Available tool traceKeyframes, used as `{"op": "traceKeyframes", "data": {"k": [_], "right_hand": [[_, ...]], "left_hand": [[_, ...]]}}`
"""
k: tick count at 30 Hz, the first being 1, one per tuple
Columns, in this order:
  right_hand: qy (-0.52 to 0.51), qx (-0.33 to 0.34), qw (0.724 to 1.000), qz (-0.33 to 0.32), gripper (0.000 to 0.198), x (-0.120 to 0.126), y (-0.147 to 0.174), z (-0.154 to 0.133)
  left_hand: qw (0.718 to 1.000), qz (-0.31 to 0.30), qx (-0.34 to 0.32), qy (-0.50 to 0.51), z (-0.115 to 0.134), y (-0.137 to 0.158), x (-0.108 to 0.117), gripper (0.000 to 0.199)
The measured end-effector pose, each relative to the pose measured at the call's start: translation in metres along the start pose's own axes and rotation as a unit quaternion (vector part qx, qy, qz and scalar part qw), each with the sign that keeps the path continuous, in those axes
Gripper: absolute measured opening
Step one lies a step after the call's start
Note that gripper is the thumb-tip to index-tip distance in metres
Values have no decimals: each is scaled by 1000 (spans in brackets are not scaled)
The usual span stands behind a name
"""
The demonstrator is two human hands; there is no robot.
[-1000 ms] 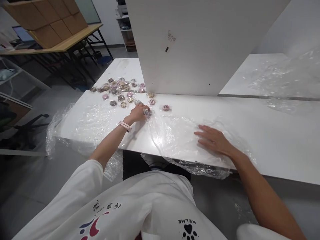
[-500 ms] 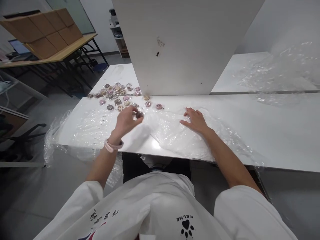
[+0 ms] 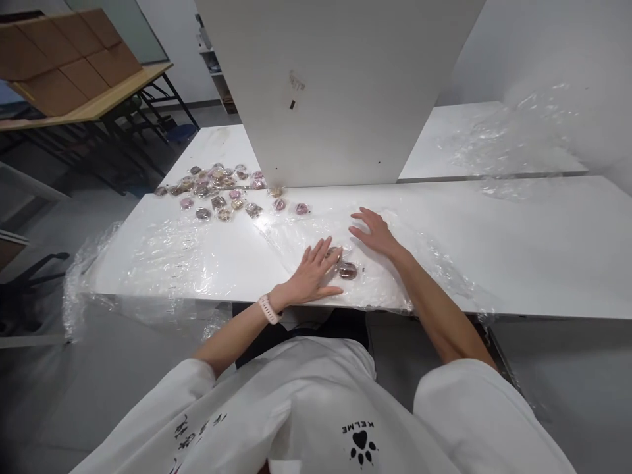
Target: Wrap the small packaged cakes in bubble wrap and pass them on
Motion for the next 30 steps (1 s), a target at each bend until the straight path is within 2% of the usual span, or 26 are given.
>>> {"op": "traceKeyframes", "data": {"k": [2, 4, 7, 10, 13, 15, 17, 20, 23, 25, 27, 30], "right_hand": [[-14, 31, 999, 19, 48, 24, 29, -24], [-28, 106, 994, -3, 40, 32, 73, -55], [-14, 185, 981, -66, 42, 9, 145, -84], [35, 163, 986, 1, 26, -16, 190, -75], [9, 109, 992, 69, 24, -18, 208, -56], [-34, 82, 994, 59, 22, -10, 206, -51], [-65, 53, 996, 20, 21, 2, 194, -51], [-83, -18, 996, -32, 31, 16, 160, -45], [-65, -91, 993, -43, 39, 16, 118, -28], [-17, -118, 992, -36, 39, 9, 94, -16], [50, -108, 993, -7, 35, 4, 80, -15], [126, -49, 986, 101, 33, 14, 84, -35]], "left_hand": [[999, -23, 1, 23, -10, 30, 12, 99], [999, -42, -3, 30, -17, 59, 23, 85], [999, -29, 12, 22, -24, 95, 35, 62], [999, 2, 34, 7, -23, 121, 41, 41], [997, 43, 62, 27, -20, 139, 48, 16], [994, 54, 81, 58, -20, 144, 57, 15], [991, 54, 99, 72, -25, 140, 72, 19], [988, 52, 129, 69, -40, 118, 97, 17], [983, 51, 174, 12, -65, 86, 113, 13], [976, 46, 206, -60, -78, 65, 114, 11], [965, 61, 222, -126, -82, 49, 109, 17], [957, 126, 204, -162, -66, 39, 96, 35]]}}
Point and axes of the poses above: each hand's wrist, its own y-axis away from the middle knuckle, its own x-axis out of the back of the hand, z = x × y, the point moved 9 cm from there along -y, towards the middle knuckle, and after that the axes turned 12 degrees about -x, right-handed, at the moved point
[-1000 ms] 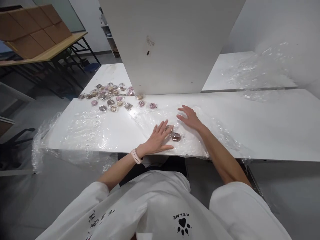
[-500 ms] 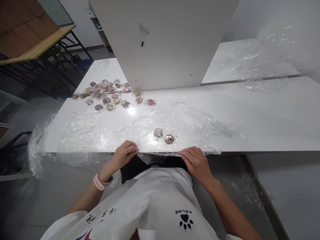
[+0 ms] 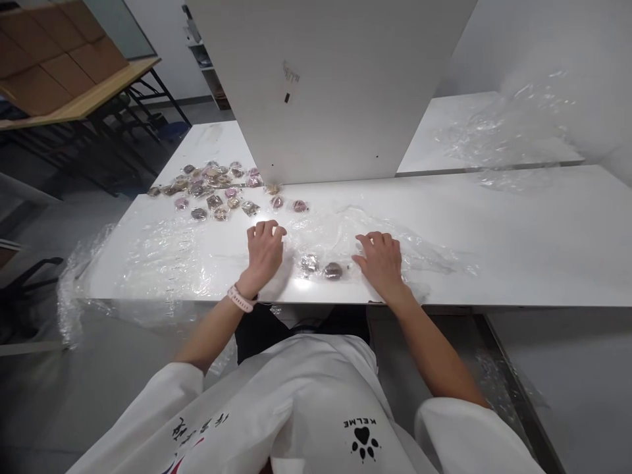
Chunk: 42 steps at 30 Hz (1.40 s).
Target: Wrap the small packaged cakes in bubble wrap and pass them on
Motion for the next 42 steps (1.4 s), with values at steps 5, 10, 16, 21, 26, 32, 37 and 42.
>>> {"op": "traceKeyframes", "data": {"k": [5, 10, 16, 21, 26, 32, 37, 42], "right_hand": [[-75, 134, 988, -12, 37, 7, 46, -34], [-121, 162, 974, -98, 47, -31, 57, -35], [-175, 71, 978, -87, 42, -38, 31, -21], [-179, -62, 971, -142, 41, -45, 33, 0], [-114, 77, 990, -12, 34, -17, 46, -19], [-143, 156, 974, -86, 39, -26, 59, -25], [-147, 28, 983, -110, 36, -36, 29, -9], [-59, 25, 998, 10, 27, -12, 17, -23]], "left_hand": [[951, -83, -238, 180, 65, 37, -26, 30], [947, -110, -215, 210, 50, 35, -41, 47], [967, -135, -111, 185, 24, 5, -49, 23], [957, -213, 6, 199, 9, 20, -57, 28], [983, -110, -103, 107, 32, 34, -35, 30], [958, -123, -197, 168, 53, 47, -35, 36], [964, -168, -54, 198, 30, 19, -46, 31], [987, -129, 2, 96, 25, 2, -39, 20]]}}
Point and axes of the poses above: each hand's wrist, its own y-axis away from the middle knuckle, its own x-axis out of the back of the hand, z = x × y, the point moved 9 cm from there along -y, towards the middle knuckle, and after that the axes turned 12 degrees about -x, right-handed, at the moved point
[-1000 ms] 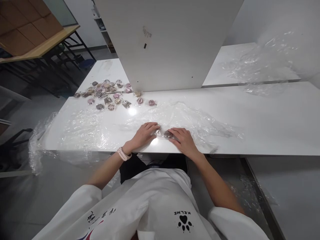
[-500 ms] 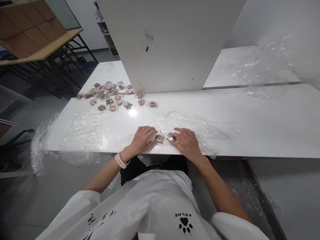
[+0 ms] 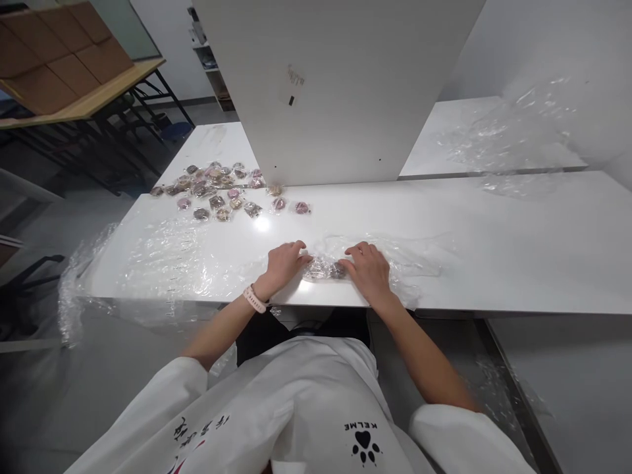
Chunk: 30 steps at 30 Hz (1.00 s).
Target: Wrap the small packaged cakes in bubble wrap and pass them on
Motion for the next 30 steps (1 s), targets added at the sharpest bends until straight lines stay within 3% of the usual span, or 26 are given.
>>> {"op": "traceKeyframes", "data": {"k": [3, 5, 7, 8, 9, 12, 14, 15, 16, 17, 18, 19, 21, 22, 23, 25, 27, 30], "right_hand": [[9, 81, 995, 52, 25, 10, 18, -25], [-19, 114, 993, 13, 28, 1, 31, -34], [-41, 129, 990, -27, 32, -12, 40, -37], [-47, 129, 990, -38, 33, -18, 43, -36], [-51, 126, 990, -41, 33, -23, 44, -35], [-63, 119, 991, -28, 30, -28, 42, -30], [-69, 121, 990, -16, 29, -28, 41, -30], [-70, 122, 990, -12, 29, -27, 42, -29], [-71, 124, 990, -10, 30, -27, 42, -29], [-72, 125, 990, -9, 30, -27, 42, -29], [-72, 126, 989, -10, 30, -27, 42, -29], [-71, 126, 989, -13, 30, -28, 42, -29], [-71, 126, 989, -19, 31, -30, 40, -29], [-72, 124, 989, -21, 30, -30, 39, -29], [-72, 123, 990, -22, 28, -29, 38, -29], [-74, 120, 990, -18, 25, -25, 40, -31], [-89, 120, 989, -16, 23, -17, 51, -35], [-107, 94, 990, 19, 20, 1, 83, -31]], "left_hand": [[992, 116, -36, -18, 21, 25, 20, 17], [993, 84, -16, 76, 24, 48, 11, 31], [967, 11, 58, 248, 17, 73, -9, 37], [930, 0, 109, 351, 11, 84, -18, 33], [876, 14, 162, 454, 4, 93, -23, 26], [651, 136, 287, 689, -17, 107, -30, 27], [525, 186, 322, 765, -19, 104, -35, 30], [489, 204, 329, 782, -18, 101, -36, 29], [478, 222, 326, 785, -16, 96, -36, 28], [495, 242, 310, 775, -13, 90, -34, 27], [541, 260, 278, 750, -10, 82, -30, 27], [610, 272, 232, 707, -5, 73, -23, 28], [776, 271, 104, 559, 17, 54, -8, 31], [847, 256, 33, 464, 33, 46, -4, 33], [900, 232, -34, 368, 50, 40, -4, 34], [952, 179, -140, 207, 73, 34, -14, 37], [966, 135, -193, 108, 77, 35, -27, 41], [970, 116, -208, 54, 62, 42, -35, 49]]}}
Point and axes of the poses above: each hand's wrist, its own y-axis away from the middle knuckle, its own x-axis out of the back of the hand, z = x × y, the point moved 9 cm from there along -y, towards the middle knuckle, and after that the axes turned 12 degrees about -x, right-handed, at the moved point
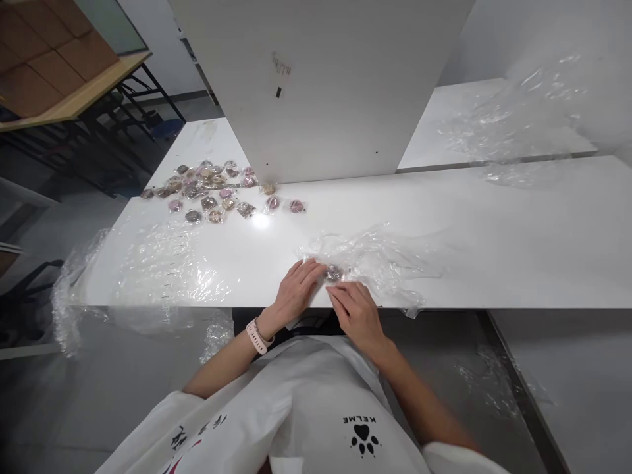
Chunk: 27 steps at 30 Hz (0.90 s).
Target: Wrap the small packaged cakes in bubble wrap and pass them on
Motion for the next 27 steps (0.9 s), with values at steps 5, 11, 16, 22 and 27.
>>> {"op": "traceKeyframes", "data": {"k": [5, 11, 16, 22, 27], "right_hand": [[189, -156, 961, 131, 23, 38, 48, 38], [140, -161, 970, 117, 41, 34, 1, 45], [12, 31, 999, -29, 36, -17, -53, -18], [7, 79, 973, -218, 56, -45, -56, 0], [-51, 48, 954, -291, 71, -43, -42, 35]], "left_hand": [[999, 38, -2, 5, -8, 10, 6, 58], [999, 3, -34, -14, 5, -2, 2, 49], [998, -38, -19, -36, -1, 3, -4, 28], [999, 39, -23, 21, -1, 13, 16, 29], [999, 16, -37, -21, -4, 0, 20, 46]]}}
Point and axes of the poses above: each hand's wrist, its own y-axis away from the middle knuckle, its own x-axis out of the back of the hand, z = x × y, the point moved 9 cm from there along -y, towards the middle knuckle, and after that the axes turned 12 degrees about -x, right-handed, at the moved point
